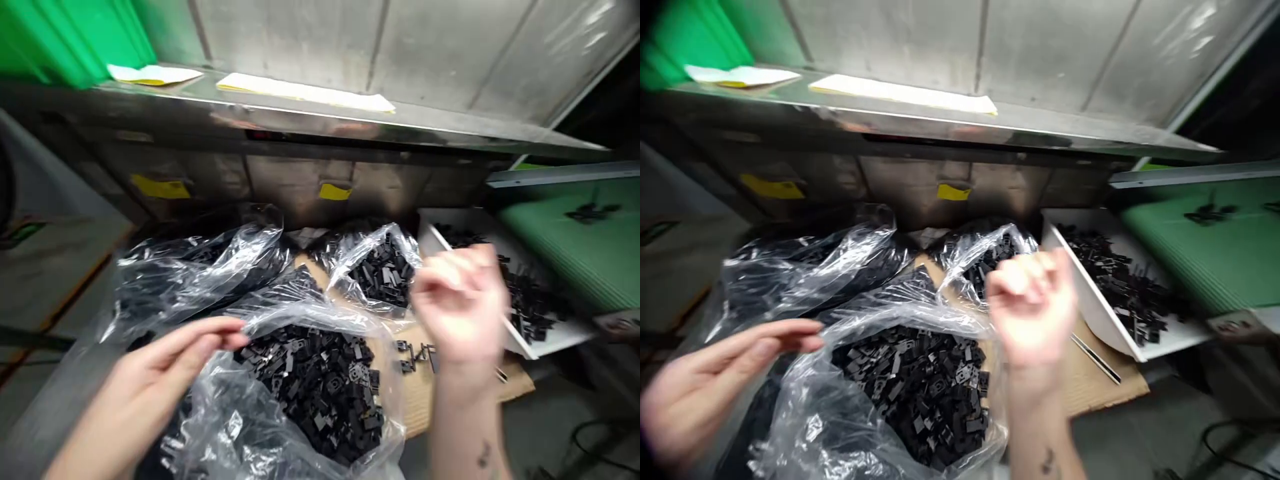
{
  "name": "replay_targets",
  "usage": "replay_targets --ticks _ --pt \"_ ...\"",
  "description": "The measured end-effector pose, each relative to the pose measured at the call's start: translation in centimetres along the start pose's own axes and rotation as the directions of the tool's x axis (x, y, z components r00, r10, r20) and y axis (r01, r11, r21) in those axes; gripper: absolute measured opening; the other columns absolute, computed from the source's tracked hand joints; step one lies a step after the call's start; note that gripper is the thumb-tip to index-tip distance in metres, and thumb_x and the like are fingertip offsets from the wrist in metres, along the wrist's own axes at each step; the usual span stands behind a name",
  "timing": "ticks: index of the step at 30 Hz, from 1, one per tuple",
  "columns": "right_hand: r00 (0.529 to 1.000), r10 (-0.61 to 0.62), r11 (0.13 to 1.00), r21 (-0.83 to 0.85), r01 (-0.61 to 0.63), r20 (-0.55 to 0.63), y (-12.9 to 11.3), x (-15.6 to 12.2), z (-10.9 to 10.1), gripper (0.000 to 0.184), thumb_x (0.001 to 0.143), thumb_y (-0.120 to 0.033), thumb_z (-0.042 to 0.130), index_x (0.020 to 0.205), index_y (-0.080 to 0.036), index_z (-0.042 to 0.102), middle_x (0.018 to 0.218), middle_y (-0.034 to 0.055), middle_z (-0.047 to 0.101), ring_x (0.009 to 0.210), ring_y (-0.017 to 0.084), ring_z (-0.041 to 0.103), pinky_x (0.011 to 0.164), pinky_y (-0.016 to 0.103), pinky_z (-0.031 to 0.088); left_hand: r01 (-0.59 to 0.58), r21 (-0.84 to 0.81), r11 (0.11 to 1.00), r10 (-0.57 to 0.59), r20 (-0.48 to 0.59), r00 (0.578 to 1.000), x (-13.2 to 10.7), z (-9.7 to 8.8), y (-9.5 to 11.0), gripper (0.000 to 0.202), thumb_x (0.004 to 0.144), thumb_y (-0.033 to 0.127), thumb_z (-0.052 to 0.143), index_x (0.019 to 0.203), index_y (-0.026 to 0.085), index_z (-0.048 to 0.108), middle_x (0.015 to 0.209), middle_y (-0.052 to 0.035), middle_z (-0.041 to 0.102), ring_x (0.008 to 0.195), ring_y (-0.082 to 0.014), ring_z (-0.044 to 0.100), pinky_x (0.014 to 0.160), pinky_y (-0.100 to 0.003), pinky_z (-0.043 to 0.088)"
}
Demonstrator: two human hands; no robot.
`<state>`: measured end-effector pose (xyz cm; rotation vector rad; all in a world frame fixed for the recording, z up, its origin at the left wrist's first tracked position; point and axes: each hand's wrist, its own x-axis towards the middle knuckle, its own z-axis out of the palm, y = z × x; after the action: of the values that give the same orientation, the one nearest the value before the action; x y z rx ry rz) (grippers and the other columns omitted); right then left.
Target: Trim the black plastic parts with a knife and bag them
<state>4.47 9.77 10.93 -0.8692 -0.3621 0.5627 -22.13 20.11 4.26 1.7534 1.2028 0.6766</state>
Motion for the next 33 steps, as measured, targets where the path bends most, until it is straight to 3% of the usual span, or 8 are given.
replay_targets --ticks 1,3,5,7,17,22,27,33 --pt "0.982 0.186 0.915 0.359 -0.186 0.034 1.2 -0.6 1.2 0.048 0.092 -0.019 0.012 0.047 -0.018 0.028 0.041 -0.0098 0.017 0.032 0.004 0.019 0.037 0.012 0.027 -0.025 -0.092 0.995 0.042 0.183 0.982 0.4 1.6 1.6 0.028 0.075 0.044 0.053 0.092 0.025 0.065 0.086 -0.0006 0.070 0.084 -0.0227 0.061 0.081 -0.035 0.047" --pt "0.903 0.373 0.603 0.683 -0.412 0.215 3.5 -1.4 2.8 0.045 0.093 -0.025 0.016 0.051 -0.018 0.032 0.040 -0.0099 0.022 0.033 0.004 0.026 0.038 0.012 0.030 -0.036 -0.274 0.961 0.166 0.468 0.868 0.1 4.9 4.5 0.030 0.075 0.040 0.055 0.097 0.022 0.065 0.098 -0.0033 0.067 0.093 -0.0224 0.059 0.085 -0.033 0.044" --pt "0.868 0.376 0.400 0.788 -0.468 0.324 4.9 -1.9 3.4 0.043 0.092 -0.030 0.021 0.054 -0.018 0.034 0.040 -0.0096 0.024 0.035 0.005 0.029 0.040 0.014 0.032 0.057 -0.445 0.894 0.270 0.634 0.725 -0.7 7.7 6.2 0.034 0.076 0.037 0.056 0.106 0.020 0.060 0.105 -0.0042 0.064 0.097 -0.0214 0.057 0.087 -0.032 0.042" --pt "0.849 0.364 0.324 0.803 -0.500 0.382 5.4 -2.2 3.5 0.041 0.091 -0.032 0.025 0.054 -0.018 0.034 0.041 -0.0093 0.025 0.036 0.005 0.029 0.041 0.016 0.032 0.139 -0.525 0.840 0.325 0.691 0.646 -1.6 9.5 6.9 0.036 0.077 0.035 0.055 0.108 0.017 0.057 0.105 -0.0059 0.063 0.097 -0.0221 0.056 0.085 -0.032 0.043" --pt "0.829 0.273 0.388 0.733 -0.559 0.488 3.9 -2.6 3.3 0.039 0.089 -0.034 0.030 0.054 -0.018 0.033 0.042 -0.0091 0.019 0.037 0.006 0.025 0.042 0.017 0.029 0.080 -0.446 0.891 0.219 0.579 0.786 -3.6 10.9 8.7 0.026 0.078 0.033 0.053 0.087 0.010 0.060 0.085 -0.0067 0.061 0.080 -0.0185 0.053 0.073 -0.028 0.041" --pt "0.797 0.297 0.351 0.716 -0.603 0.526 4.0 -2.5 2.8 0.039 0.089 -0.034 0.031 0.054 -0.018 0.033 0.042 -0.0091 0.018 0.037 0.006 0.024 0.041 0.017 0.029 0.043 -0.346 0.937 0.135 0.472 0.871 -3.9 11.9 9.0 0.029 0.079 0.035 0.048 0.062 0.012 0.050 0.058 0.0025 0.041 0.056 -0.0096 0.035 0.051 -0.022 0.029" --pt "0.741 0.376 0.213 0.726 -0.654 0.557 4.8 -2.2 2.5 0.038 0.090 -0.032 0.030 0.055 -0.018 0.035 0.040 -0.0096 0.021 0.035 0.006 0.025 0.039 0.017 0.029 -0.051 -0.281 0.958 0.172 0.427 0.888 -4.4 11.8 8.4 0.033 0.082 0.030 0.041 0.054 0.016 0.032 0.054 0.0050 0.029 0.053 -0.0087 0.026 0.048 -0.023 0.022" --pt "0.663 0.433 0.121 0.689 -0.714 0.611 5.2 -2.4 3.3 0.039 0.091 -0.032 0.030 0.054 -0.019 0.035 0.039 -0.0099 0.021 0.034 0.006 0.025 0.038 0.016 0.030 -0.093 -0.241 0.966 0.187 0.404 0.896 -5.0 11.1 8.2 0.016 0.076 0.026 0.051 0.068 0.013 0.051 0.066 0.0005 0.049 0.062 -0.0119 0.039 0.057 -0.023 0.030"
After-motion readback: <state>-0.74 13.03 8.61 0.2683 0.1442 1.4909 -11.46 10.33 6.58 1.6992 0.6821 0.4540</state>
